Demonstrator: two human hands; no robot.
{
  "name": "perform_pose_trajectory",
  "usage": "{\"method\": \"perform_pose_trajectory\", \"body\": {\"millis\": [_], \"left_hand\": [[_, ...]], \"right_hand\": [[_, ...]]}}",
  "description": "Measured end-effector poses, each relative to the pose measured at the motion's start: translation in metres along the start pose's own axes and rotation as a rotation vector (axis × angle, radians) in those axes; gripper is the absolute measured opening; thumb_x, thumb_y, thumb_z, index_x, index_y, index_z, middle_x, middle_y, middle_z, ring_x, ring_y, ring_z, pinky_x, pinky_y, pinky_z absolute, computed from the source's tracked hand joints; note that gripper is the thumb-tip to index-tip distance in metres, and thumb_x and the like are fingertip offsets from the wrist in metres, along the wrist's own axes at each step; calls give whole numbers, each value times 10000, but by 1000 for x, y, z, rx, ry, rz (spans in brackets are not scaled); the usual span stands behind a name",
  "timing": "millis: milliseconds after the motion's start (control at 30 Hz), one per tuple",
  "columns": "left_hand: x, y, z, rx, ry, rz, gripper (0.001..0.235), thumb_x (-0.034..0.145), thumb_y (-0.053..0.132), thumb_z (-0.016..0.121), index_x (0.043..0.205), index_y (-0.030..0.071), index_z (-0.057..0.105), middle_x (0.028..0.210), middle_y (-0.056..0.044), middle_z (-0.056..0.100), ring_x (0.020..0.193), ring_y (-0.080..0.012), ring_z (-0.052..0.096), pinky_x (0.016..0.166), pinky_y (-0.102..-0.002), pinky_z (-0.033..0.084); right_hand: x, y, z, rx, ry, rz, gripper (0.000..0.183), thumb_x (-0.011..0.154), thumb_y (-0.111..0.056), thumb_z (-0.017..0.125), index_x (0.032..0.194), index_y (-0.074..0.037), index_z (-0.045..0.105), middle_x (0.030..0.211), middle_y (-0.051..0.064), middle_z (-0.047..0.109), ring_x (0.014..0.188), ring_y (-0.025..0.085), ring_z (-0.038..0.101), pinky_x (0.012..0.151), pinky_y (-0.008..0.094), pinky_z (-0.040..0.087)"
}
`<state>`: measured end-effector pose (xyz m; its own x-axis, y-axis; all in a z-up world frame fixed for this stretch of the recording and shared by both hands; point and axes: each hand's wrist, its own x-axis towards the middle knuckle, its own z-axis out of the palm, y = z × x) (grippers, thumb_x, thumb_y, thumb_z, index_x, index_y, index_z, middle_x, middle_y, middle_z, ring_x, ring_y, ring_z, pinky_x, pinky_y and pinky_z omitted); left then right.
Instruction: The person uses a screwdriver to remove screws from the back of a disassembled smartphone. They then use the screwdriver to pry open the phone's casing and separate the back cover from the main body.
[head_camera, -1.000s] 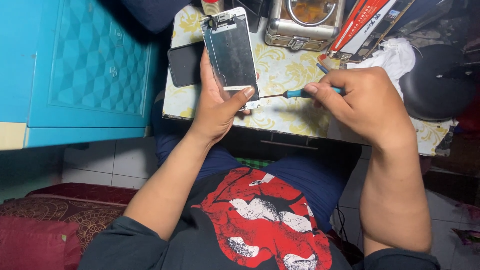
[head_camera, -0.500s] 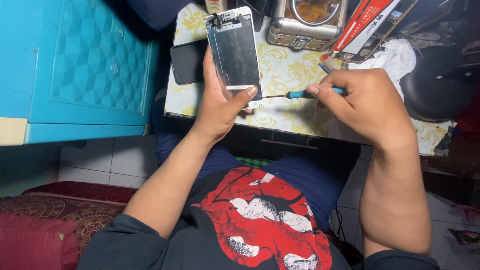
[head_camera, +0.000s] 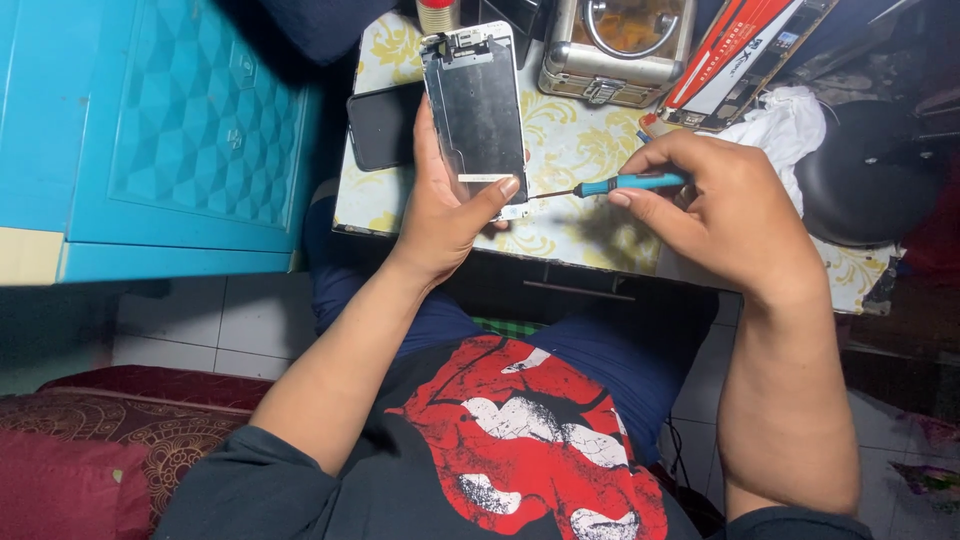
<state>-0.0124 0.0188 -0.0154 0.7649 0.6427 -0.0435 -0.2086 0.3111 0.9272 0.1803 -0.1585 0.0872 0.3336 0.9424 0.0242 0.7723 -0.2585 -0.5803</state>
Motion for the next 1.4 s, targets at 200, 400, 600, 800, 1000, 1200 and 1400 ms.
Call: {"method": "perform_pose_trajectory", "body": {"millis": [200, 400, 600, 800, 1000, 1200, 1400], "left_hand": [[-3, 1, 3, -137, 5, 48, 1071, 908, -11, 748, 1652, 212, 10, 1619, -92, 398, 1301, -233, 623, 1151, -387, 505], [-32, 23, -26, -283, 289, -23, 563, 1029, 131, 579, 1553, 118, 374, 1368, -48, 604, 1121, -80, 618, 923, -258, 574], [-66, 69, -75, -198, 353, 153, 468, 985, 103, 667, 1422, 37, 512, 1362, -124, 644, 1265, -229, 620, 1129, -388, 529], [-93, 81, -100, -305, 472, -24, 652, 856, 106, 666, 1470, 48, 454, 1267, -317, 678, 1005, -403, 720, 915, -534, 603], [-101, 96, -105, -278, 461, -21, 647, 940, 105, 545, 1548, 116, 324, 1306, -321, 653, 1035, -447, 717, 915, -545, 595], [-91, 92, -111, -293, 387, -1, 710, 948, 122, 574, 1575, 165, 244, 1356, -297, 631, 1079, -444, 708, 952, -567, 585], [-79, 71, -115, -25, 610, 169, 626, 914, -20, 607, 1419, 157, 282, 1402, -220, 571, 1242, -303, 641, 1066, -454, 569]], "right_hand": [[-9, -1, 0, 75, 49, 52, 154, 990, -226, 727, 1075, -100, 699, 1027, 14, 715, 810, 140, 613, 653, 288, 440], [-7, 32, 58, 1076, 508, -138, 288, 834, -59, 839, 1066, -83, 670, 978, 92, 605, 879, 189, 620, 815, 279, 538], [53, -48, 91, 847, 424, -21, 192, 1134, -180, 480, 1309, -109, 447, 1166, 225, 721, 980, 255, 746, 861, 354, 646], [109, -72, 157, 855, 431, -246, 853, 1164, 108, 583, 1635, -319, 14, 1269, 264, 706, 943, 231, 742, 882, 292, 633], [130, -80, 177, 785, 430, -434, 696, 1116, 138, 553, 1581, -221, 180, 1238, 286, 625, 1143, 279, 653, 1043, 387, 602], [135, -78, 178, 714, 398, -463, 684, 1102, 148, 567, 1562, -199, 199, 1229, 280, 609, 1164, 290, 660, 1044, 373, 592], [130, -80, 175, 743, 342, -414, 662, 1118, 110, 568, 1558, -209, 190, 1241, 250, 623, 1110, 274, 669, 1022, 363, 580]]}}
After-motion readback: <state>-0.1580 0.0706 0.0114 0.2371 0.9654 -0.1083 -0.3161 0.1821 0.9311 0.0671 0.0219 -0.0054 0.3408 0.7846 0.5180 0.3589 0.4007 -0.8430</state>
